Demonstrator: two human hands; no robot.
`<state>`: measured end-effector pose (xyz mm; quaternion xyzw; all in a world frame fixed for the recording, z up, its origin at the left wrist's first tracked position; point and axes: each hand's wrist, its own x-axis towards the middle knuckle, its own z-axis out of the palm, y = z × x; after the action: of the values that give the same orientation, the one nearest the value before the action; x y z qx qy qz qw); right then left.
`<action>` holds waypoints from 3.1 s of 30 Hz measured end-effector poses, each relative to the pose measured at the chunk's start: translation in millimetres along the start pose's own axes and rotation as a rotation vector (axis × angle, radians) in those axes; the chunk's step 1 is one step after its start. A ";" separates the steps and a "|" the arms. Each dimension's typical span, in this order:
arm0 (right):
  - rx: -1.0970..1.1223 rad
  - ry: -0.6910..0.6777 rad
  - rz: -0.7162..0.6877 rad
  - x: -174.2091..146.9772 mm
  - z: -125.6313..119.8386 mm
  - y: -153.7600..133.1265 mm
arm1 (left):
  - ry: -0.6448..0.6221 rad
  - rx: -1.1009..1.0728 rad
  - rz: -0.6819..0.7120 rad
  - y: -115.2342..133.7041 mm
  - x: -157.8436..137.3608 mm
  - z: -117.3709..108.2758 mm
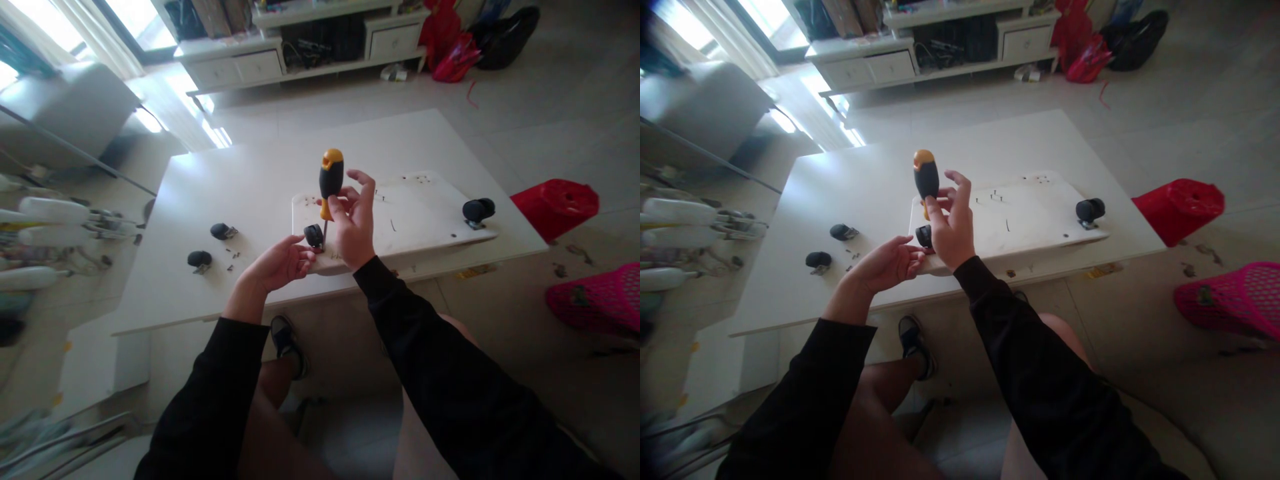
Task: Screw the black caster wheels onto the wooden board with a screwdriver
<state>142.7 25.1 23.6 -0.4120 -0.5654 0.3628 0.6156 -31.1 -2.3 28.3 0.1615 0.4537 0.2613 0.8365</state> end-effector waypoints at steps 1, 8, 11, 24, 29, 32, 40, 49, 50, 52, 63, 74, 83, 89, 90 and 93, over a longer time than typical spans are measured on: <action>0.015 -0.007 0.005 0.0 0.1 0.4 | 0.004 0.002 -0.002 0.0 0.0 -0.1; -0.027 0.092 -0.031 0.1 1.2 -6.2 | 0.035 0.014 0.015 -0.5 0.3 1.4; 0.013 0.039 -0.002 -1.9 1.6 -7.8 | 0.026 0.008 0.023 -0.7 1.3 0.9; -0.004 0.117 -0.151 3.7 1.4 12.2 | 0.072 -0.014 0.046 -1.9 1.5 4.3; 0.070 0.048 -0.131 0.3 2.2 13.8 | 0.083 0.000 0.041 -2.4 2.5 2.8; 0.076 0.051 -0.126 1.0 2.4 9.4 | 0.066 0.015 0.048 -3.1 3.6 0.0; 0.013 0.097 -0.176 2.8 0.9 15.6 | 0.071 -0.007 0.040 -3.3 4.4 -1.8; 0.008 0.103 -0.199 3.7 0.9 14.3 | 0.047 0.014 0.047 -3.9 3.8 -2.0; 0.011 0.109 -0.201 3.7 1.0 14.4 | 0.048 0.014 0.044 -3.8 3.6 -1.7; 0.039 0.090 -0.186 3.1 1.3 16.2 | 0.052 0.007 0.039 -3.4 3.5 -1.0; 0.019 0.131 -0.166 5.4 1.0 11.1 | 0.099 -0.007 0.057 -3.9 0.6 7.1; 0.042 0.089 -0.086 3.9 -0.5 5.2 | 0.087 -0.001 0.087 -6.0 -1.3 8.1; 0.060 0.055 -0.101 3.2 -0.4 14.4 | 0.077 0.029 0.068 -5.9 -2.7 10.6; 0.000 0.093 -0.152 5.3 -1.2 8.8 | 0.058 0.040 0.088 -7.2 -0.9 7.0; 0.007 0.094 -0.148 4.9 -1.4 7.7 | 0.061 0.040 0.090 -7.2 -0.5 6.6; 0.025 0.080 -0.150 3.4 -1.8 6.3 | 0.078 0.052 0.086 -6.5 -0.3 7.2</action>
<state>144.9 30.6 19.1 -0.3750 -0.5648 0.3060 0.6683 -23.3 -8.0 29.1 0.1924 0.4853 0.2912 0.8017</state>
